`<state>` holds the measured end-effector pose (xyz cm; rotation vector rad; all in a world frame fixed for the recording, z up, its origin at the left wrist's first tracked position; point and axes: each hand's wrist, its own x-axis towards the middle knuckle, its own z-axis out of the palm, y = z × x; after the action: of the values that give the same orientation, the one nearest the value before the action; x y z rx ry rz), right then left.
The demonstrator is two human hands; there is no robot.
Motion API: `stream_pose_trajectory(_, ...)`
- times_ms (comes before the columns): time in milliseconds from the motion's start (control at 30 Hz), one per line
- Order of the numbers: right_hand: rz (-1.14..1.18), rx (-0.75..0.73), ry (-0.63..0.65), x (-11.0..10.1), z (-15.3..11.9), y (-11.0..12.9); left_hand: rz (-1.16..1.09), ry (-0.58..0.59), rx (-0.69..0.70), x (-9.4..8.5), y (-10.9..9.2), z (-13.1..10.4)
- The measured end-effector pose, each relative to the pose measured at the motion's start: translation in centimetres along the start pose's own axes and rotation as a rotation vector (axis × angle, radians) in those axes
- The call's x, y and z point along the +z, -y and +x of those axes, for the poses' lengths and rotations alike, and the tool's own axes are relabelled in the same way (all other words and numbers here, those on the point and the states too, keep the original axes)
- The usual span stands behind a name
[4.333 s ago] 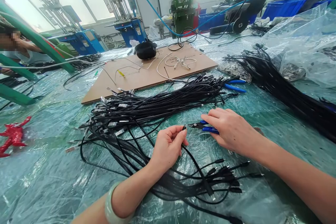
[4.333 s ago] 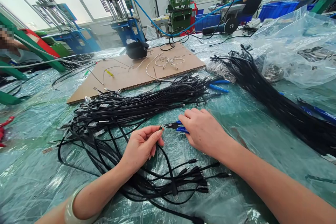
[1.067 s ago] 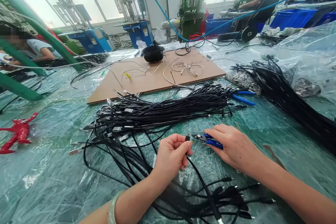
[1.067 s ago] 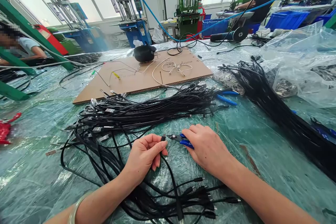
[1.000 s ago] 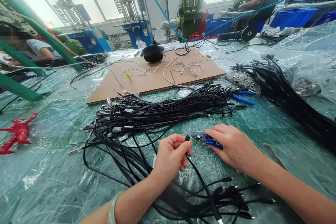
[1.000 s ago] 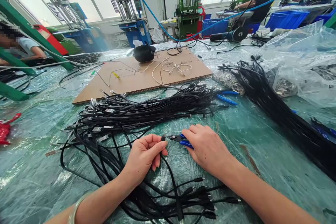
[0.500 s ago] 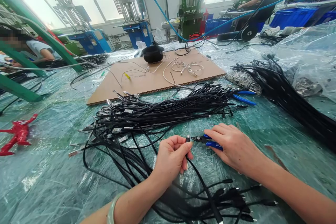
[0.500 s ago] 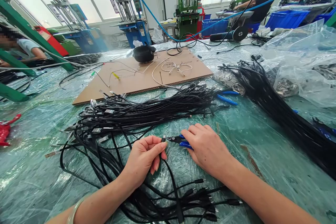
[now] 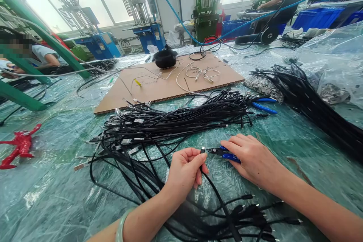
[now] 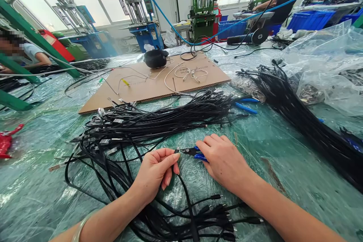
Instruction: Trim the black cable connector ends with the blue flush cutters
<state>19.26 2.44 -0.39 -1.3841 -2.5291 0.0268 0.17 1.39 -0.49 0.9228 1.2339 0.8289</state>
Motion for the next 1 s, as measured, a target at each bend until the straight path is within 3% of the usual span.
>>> stream_pose_trajectory(1000, -0.034, 0.005, -0.023, -0.03, 0.15, 0.07, -0.021, 0.04, 0.01, 0.06, 0.07, 0.07)
